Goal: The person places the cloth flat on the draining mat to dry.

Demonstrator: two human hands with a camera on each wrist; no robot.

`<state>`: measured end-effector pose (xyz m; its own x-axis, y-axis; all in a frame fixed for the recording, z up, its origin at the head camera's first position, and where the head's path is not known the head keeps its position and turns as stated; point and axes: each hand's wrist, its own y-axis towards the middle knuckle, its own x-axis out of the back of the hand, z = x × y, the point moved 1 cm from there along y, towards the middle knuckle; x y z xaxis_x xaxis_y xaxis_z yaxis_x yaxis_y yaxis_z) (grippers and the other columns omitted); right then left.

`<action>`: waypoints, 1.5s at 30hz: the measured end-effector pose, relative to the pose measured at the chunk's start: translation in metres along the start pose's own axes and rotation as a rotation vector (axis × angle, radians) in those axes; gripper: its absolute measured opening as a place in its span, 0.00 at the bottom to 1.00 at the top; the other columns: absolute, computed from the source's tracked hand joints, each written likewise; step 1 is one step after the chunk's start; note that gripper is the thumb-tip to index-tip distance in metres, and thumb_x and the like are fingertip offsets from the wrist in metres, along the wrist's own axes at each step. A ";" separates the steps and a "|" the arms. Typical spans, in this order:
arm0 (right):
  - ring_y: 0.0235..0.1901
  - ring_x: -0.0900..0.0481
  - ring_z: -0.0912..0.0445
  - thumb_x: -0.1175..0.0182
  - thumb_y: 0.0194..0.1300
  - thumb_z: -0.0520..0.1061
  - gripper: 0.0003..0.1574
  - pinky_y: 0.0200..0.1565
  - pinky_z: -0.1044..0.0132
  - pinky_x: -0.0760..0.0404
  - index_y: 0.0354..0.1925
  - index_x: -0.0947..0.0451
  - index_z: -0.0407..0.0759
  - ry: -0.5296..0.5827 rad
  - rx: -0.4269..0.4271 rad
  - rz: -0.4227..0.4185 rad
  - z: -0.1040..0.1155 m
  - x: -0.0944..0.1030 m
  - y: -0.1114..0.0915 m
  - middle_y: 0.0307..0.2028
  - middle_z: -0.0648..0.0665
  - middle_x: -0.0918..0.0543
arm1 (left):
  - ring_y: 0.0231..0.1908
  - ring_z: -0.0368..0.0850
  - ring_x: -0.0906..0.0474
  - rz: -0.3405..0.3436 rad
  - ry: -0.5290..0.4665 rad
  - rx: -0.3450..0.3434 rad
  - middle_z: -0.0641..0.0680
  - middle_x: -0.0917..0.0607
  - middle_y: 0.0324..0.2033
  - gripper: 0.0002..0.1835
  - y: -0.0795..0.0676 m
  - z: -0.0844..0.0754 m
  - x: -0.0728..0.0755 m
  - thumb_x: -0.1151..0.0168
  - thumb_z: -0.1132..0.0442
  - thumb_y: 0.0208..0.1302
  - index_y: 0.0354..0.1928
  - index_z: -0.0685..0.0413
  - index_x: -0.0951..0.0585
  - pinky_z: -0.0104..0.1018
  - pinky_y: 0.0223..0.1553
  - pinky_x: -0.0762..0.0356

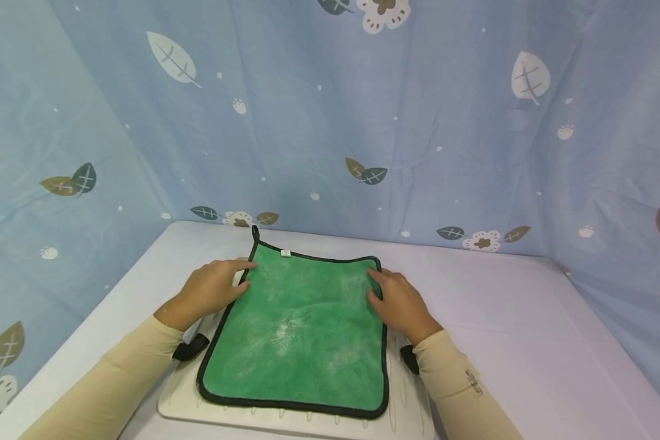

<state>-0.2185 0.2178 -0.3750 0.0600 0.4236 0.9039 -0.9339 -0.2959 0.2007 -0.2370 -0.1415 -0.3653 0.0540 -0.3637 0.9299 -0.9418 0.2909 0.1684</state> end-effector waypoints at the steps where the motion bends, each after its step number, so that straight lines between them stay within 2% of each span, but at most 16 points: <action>1: 0.64 0.27 0.33 0.40 0.71 0.44 0.32 0.62 0.39 0.27 0.68 0.31 0.33 -0.001 -0.001 0.008 0.000 0.000 0.000 0.63 0.26 0.25 | 0.10 0.38 0.43 0.007 -0.001 0.001 0.50 0.22 0.17 0.22 0.000 0.000 0.000 0.33 0.60 0.65 0.61 0.51 0.19 0.32 0.13 0.41; 5: 0.65 0.29 0.32 0.41 0.71 0.45 0.35 0.62 0.38 0.29 0.70 0.34 0.32 -0.009 0.000 0.050 -0.001 -0.002 0.000 0.64 0.25 0.28 | 0.11 0.37 0.42 0.025 -0.003 0.004 0.53 0.18 0.22 0.22 0.000 0.000 -0.001 0.33 0.61 0.65 0.61 0.51 0.19 0.32 0.13 0.41; 10: 0.68 0.35 0.30 0.40 0.71 0.47 0.36 0.62 0.37 0.29 0.70 0.34 0.31 -0.028 0.005 0.092 -0.002 -0.003 -0.002 0.70 0.24 0.35 | 0.11 0.37 0.43 0.050 0.010 0.010 0.52 0.21 0.20 0.22 0.000 -0.001 -0.001 0.33 0.60 0.65 0.62 0.51 0.19 0.32 0.14 0.41; 13: 0.69 0.36 0.29 0.37 0.69 0.47 0.34 0.62 0.37 0.29 0.68 0.30 0.33 -0.058 0.039 0.056 0.000 -0.002 -0.004 0.71 0.25 0.37 | 0.12 0.38 0.38 0.048 0.027 0.009 0.56 0.13 0.35 0.22 -0.001 -0.002 0.001 0.32 0.59 0.65 0.61 0.52 0.19 0.33 0.15 0.38; 17: 0.65 0.31 0.33 0.32 0.65 0.44 0.25 0.59 0.39 0.26 0.58 0.21 0.37 -0.088 0.143 -0.055 0.011 0.001 -0.006 0.66 0.29 0.29 | 0.17 0.40 0.29 0.025 0.061 -0.005 0.60 0.17 0.57 0.21 -0.001 -0.004 0.004 0.31 0.58 0.64 0.58 0.52 0.17 0.35 0.18 0.32; 19: 0.59 0.25 0.39 0.30 0.62 0.42 0.18 0.55 0.46 0.21 0.51 0.17 0.39 -0.079 0.225 -0.085 0.022 0.002 -0.008 0.58 0.35 0.23 | 0.21 0.41 0.24 0.015 0.069 -0.014 0.59 0.16 0.55 0.19 -0.002 -0.006 0.005 0.30 0.58 0.63 0.56 0.51 0.16 0.36 0.20 0.30; 21: 0.50 0.21 0.47 0.28 0.60 0.41 0.13 0.48 0.54 0.19 0.44 0.16 0.42 -0.066 0.325 -0.080 0.034 0.003 -0.011 0.49 0.42 0.20 | 0.25 0.42 0.21 0.019 0.059 -0.024 0.58 0.14 0.51 0.17 -0.002 -0.008 0.006 0.30 0.58 0.63 0.54 0.51 0.15 0.37 0.22 0.27; 24: 0.39 0.21 0.56 0.28 0.60 0.42 0.08 0.39 0.64 0.20 0.38 0.17 0.47 -0.051 0.457 -0.021 0.054 0.001 -0.018 0.39 0.50 0.20 | 0.30 0.43 0.18 0.041 0.047 -0.035 0.54 0.13 0.44 0.14 -0.002 -0.010 0.006 0.31 0.57 0.64 0.51 0.50 0.14 0.37 0.24 0.25; 26: 0.36 0.21 0.59 0.28 0.60 0.44 0.07 0.37 0.68 0.21 0.37 0.17 0.50 -0.042 0.505 0.040 0.066 -0.001 -0.023 0.37 0.52 0.20 | 0.32 0.43 0.18 0.051 0.043 -0.039 0.53 0.13 0.42 0.13 -0.003 -0.011 0.006 0.31 0.57 0.64 0.50 0.49 0.14 0.37 0.25 0.25; 31: 0.35 0.23 0.65 0.29 0.62 0.49 0.06 0.37 0.73 0.22 0.36 0.17 0.54 -0.046 0.537 0.160 0.089 -0.007 -0.035 0.36 0.55 0.19 | 0.31 0.43 0.18 0.046 0.044 -0.048 0.52 0.13 0.40 0.13 -0.004 -0.013 0.006 0.30 0.56 0.64 0.49 0.49 0.14 0.37 0.25 0.25; 38: 0.30 0.30 0.71 0.30 0.62 0.56 0.09 0.33 0.77 0.27 0.34 0.18 0.56 -0.105 0.639 0.245 0.111 -0.014 -0.048 0.30 0.59 0.23 | 0.30 0.41 0.19 0.049 0.046 -0.049 0.51 0.13 0.40 0.13 -0.004 -0.013 0.006 0.31 0.56 0.64 0.49 0.49 0.14 0.37 0.25 0.25; 45: 0.26 0.35 0.72 0.28 0.58 0.62 0.14 0.30 0.76 0.32 0.30 0.21 0.59 -0.151 0.595 0.387 0.118 -0.019 -0.053 0.26 0.62 0.29 | 0.24 0.37 0.25 0.066 0.051 -0.064 0.48 0.14 0.35 0.11 -0.004 -0.013 0.004 0.31 0.56 0.64 0.47 0.48 0.14 0.35 0.24 0.28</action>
<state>-0.1280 0.1245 -0.3579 -0.1481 0.0838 0.9854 -0.5505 -0.8348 -0.0118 -0.2283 -0.1321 -0.3583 0.0111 -0.2971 0.9548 -0.9210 0.3688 0.1254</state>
